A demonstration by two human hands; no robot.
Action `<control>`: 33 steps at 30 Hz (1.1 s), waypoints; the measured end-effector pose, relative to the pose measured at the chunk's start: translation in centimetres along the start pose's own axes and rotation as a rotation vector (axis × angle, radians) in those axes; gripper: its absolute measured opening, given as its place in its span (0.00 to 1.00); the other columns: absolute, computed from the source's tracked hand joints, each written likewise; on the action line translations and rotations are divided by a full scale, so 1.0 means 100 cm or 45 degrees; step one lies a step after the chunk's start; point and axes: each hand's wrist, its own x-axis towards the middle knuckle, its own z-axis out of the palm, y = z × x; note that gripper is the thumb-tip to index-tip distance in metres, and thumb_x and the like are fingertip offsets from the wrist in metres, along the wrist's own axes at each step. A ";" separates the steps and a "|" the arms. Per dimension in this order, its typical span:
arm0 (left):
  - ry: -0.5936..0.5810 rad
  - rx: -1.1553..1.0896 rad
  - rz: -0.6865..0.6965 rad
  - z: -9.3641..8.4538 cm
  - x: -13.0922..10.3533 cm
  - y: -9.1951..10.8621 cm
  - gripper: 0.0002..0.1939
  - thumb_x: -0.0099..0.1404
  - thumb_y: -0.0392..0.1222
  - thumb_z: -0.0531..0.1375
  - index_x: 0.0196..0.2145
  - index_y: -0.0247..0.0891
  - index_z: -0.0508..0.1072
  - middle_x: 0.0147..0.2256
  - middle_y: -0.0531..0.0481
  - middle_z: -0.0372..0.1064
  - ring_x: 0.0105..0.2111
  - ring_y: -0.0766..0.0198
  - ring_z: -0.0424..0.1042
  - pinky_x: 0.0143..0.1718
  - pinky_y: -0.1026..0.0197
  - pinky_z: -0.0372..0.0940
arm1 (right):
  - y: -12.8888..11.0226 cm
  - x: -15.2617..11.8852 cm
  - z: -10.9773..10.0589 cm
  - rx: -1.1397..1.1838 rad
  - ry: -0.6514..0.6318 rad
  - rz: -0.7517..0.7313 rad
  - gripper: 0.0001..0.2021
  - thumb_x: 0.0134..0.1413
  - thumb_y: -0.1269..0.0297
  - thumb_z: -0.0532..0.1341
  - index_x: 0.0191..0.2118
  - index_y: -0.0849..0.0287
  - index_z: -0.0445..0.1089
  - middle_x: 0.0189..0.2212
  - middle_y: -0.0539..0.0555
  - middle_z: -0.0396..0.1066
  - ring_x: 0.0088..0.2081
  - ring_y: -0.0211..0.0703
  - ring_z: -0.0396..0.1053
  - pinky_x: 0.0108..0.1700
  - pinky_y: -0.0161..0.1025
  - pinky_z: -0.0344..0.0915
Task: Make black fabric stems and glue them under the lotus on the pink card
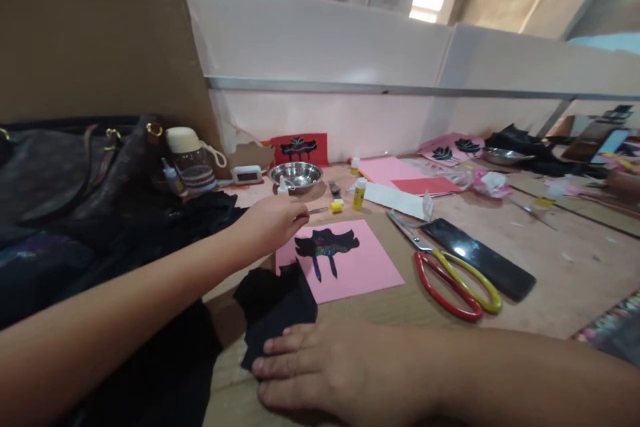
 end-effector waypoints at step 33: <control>0.193 -0.212 -0.027 0.034 -0.112 -0.031 0.10 0.71 0.30 0.55 0.40 0.37 0.76 0.41 0.43 0.73 0.43 0.50 0.72 0.47 0.47 0.65 | 0.004 -0.003 0.002 0.399 -0.092 0.228 0.37 0.72 0.54 0.57 0.75 0.67 0.43 0.74 0.66 0.43 0.76 0.49 0.36 0.76 0.49 0.34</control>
